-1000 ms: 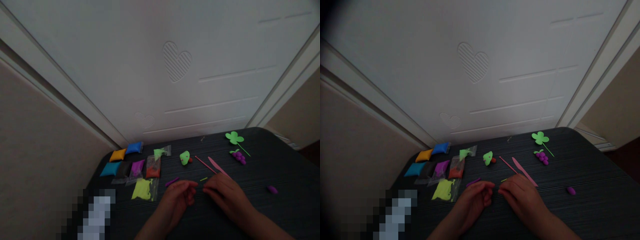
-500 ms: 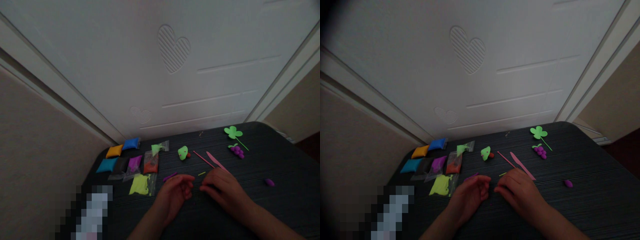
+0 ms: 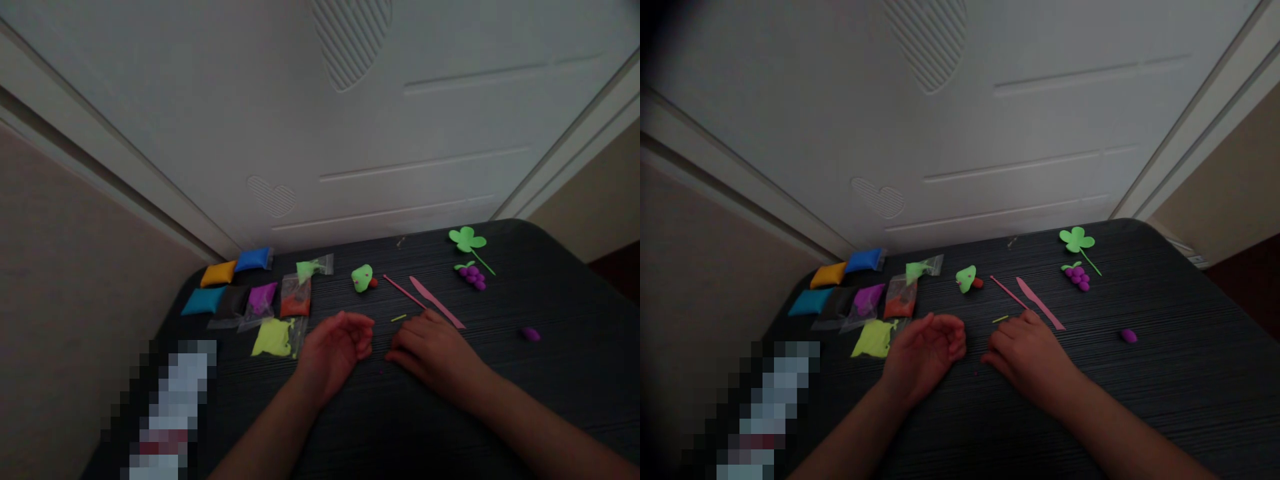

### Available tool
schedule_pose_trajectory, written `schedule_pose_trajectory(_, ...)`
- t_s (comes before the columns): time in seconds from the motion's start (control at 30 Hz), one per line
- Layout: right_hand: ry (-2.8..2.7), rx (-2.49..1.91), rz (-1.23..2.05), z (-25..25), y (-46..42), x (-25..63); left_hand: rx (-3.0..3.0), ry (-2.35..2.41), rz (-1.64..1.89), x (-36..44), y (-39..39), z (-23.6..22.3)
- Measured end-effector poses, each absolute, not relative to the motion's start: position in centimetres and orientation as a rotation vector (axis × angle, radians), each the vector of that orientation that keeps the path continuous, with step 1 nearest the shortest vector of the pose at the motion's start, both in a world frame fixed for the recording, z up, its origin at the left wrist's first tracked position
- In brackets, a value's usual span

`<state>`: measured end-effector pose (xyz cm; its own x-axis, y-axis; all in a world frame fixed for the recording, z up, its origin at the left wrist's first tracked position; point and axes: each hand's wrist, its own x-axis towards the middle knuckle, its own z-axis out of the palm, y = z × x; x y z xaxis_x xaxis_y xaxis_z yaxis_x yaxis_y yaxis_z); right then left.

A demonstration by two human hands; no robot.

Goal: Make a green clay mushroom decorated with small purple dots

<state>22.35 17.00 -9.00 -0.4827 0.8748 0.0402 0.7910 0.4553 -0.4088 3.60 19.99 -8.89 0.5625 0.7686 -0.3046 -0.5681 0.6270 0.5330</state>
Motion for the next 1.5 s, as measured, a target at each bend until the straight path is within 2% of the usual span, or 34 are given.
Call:
schedule_pose_trajectory(0.53, -2.668, -1.364, 0.808, -6.1, 17.0, 24.7, 0.416, 0.565, 0.804, 3.5, 20.2, -8.6)
schedule_pose_trajectory(1.5, -2.843, -1.281, 0.467, -6.6, 16.8, 24.2, 0.472, 0.592, 0.820, 3.9, 20.2, -8.4)
